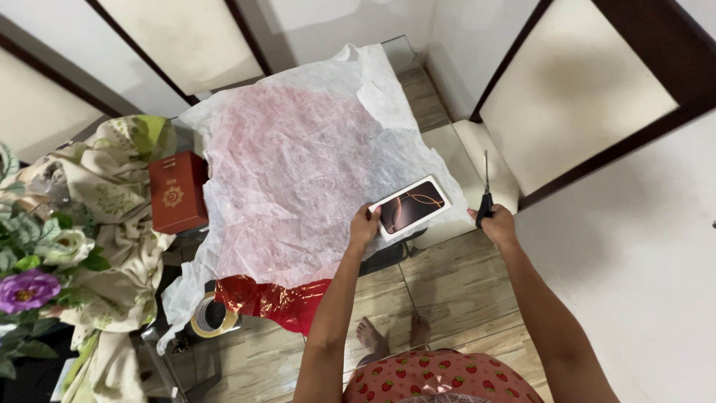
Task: The person cuts a sheet of white tissue paper using scissors, using a small rectangular box as a guide to size the paper. The person repeatedly adjusts the paper and box, then trims the edges to fit the box dimensions.
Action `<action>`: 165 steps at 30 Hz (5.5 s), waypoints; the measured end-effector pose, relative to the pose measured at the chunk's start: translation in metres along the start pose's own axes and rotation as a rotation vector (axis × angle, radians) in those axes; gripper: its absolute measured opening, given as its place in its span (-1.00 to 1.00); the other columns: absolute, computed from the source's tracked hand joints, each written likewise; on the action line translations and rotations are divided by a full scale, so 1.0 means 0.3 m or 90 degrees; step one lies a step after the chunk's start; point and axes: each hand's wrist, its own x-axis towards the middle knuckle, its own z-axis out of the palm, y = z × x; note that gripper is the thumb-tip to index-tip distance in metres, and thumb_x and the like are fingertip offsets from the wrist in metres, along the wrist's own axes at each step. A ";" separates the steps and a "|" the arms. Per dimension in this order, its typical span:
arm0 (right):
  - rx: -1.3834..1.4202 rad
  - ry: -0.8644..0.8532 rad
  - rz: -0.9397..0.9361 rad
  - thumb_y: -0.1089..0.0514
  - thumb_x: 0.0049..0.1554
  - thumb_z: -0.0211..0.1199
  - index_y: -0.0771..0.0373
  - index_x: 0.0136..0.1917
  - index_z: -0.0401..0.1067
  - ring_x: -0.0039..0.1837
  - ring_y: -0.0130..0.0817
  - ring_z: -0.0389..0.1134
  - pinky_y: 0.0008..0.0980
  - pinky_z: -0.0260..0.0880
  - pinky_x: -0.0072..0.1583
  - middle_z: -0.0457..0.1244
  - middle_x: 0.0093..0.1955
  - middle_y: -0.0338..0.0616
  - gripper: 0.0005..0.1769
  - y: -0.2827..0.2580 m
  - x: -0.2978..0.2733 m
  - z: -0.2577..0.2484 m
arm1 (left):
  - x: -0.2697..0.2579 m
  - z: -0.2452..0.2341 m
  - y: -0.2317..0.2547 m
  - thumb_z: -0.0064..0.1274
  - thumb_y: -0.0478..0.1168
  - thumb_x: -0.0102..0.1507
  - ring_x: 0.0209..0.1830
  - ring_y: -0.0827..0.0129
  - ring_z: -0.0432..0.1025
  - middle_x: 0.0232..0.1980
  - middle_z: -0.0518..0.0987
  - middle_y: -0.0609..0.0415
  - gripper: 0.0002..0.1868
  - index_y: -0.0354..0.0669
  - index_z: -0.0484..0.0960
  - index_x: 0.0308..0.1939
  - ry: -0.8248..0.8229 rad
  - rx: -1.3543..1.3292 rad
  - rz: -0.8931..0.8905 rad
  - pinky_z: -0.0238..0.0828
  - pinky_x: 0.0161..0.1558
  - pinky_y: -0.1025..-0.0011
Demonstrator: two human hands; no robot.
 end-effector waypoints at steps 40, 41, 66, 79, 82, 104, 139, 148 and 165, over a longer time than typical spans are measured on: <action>0.096 -0.087 -0.023 0.39 -0.09 0.53 0.45 -0.20 0.51 -0.19 -0.33 0.42 -0.39 0.42 -0.08 0.42 -0.22 0.03 -0.78 0.023 0.124 0.049 | -0.223 -0.158 0.177 0.51 0.01 -0.10 0.45 -0.22 0.21 0.46 0.24 -0.28 0.32 -0.27 0.04 0.58 -0.031 0.140 0.363 0.02 0.53 -0.01; 0.109 -0.092 -0.025 0.40 -0.09 0.51 0.45 -0.20 0.50 -0.18 -0.34 0.43 -0.40 0.44 -0.07 0.43 -0.22 0.02 -0.79 0.023 0.123 0.048 | -0.223 -0.160 0.180 0.51 0.01 -0.10 0.46 -0.23 0.20 0.46 0.23 -0.28 0.31 -0.25 0.04 0.57 -0.035 0.130 0.347 0.10 0.50 0.02; 0.151 -0.207 0.018 0.27 -0.08 0.55 0.47 -0.17 0.49 -0.21 -0.36 0.45 -0.47 0.49 -0.15 0.41 -0.21 0.01 -0.70 0.066 0.074 -0.001 | -0.468 -0.137 0.014 0.21 0.17 0.22 0.58 -0.10 0.11 0.52 0.30 -0.23 -0.11 -0.29 0.31 0.47 0.067 0.373 0.432 -0.02 0.48 -0.16; -0.183 0.117 -0.359 -0.16 0.02 0.65 0.37 -0.03 0.43 -0.07 0.19 0.42 -0.02 0.42 -0.01 0.39 -0.18 0.15 -0.38 -0.202 -0.101 0.005 | -0.382 -0.054 0.019 0.18 -0.08 0.27 0.10 0.11 0.42 0.02 0.58 0.01 -0.61 -0.21 0.64 0.10 0.071 0.423 0.524 0.39 0.07 0.16; -0.137 -0.002 -0.408 -0.01 -0.15 0.65 0.28 0.18 0.42 0.02 0.22 0.40 0.02 0.38 0.02 0.38 -0.04 0.17 -0.27 -0.287 -0.140 0.091 | -0.357 -0.048 0.038 0.14 -0.12 0.25 0.02 0.15 0.41 -0.08 0.54 0.03 -0.69 -0.22 0.65 -0.01 0.080 0.472 0.565 0.39 0.01 0.20; -0.469 -0.330 -0.657 0.10 -0.28 0.63 0.43 0.38 0.17 0.34 0.07 0.27 -0.16 0.25 0.36 0.28 0.22 0.23 0.06 -0.481 -0.043 0.289 | -0.390 -0.021 -0.024 -0.02 -0.39 0.19 0.52 0.22 0.27 0.46 0.45 -0.07 -0.43 -0.28 0.51 0.33 -0.003 0.519 0.617 0.15 0.53 0.31; -0.209 -0.207 -0.476 -0.09 -0.11 0.61 0.30 0.17 0.36 0.09 0.07 0.43 -0.08 0.41 0.14 0.40 0.04 0.04 -0.27 -0.434 0.036 0.228 | -0.383 -0.093 0.176 0.12 -0.22 0.34 0.48 0.08 0.33 0.41 0.47 0.01 -0.52 -0.12 0.54 0.36 0.073 0.235 0.437 0.24 0.53 0.10; -0.180 -0.039 -0.366 -0.10 -0.05 0.58 0.30 0.13 0.42 -0.02 0.17 0.43 -0.03 0.41 0.03 0.39 -0.10 0.14 -0.37 -0.209 0.205 0.195 | -0.154 -0.059 0.193 0.40 0.17 -0.02 0.62 -0.19 -0.10 0.62 -0.03 -0.30 0.21 -0.30 0.11 0.51 0.088 0.267 0.290 -0.15 0.49 -0.20; -0.193 -0.053 -0.338 -0.02 0.02 0.46 0.30 0.11 0.42 0.00 0.16 0.43 -0.04 0.39 0.09 0.39 -0.08 0.16 -0.50 -0.206 0.218 0.174 | -0.156 -0.075 0.134 0.11 0.53 0.05 0.67 -0.10 -0.19 0.62 0.00 -0.38 0.40 -0.49 -0.08 0.55 0.132 0.414 0.201 -0.49 0.53 -0.19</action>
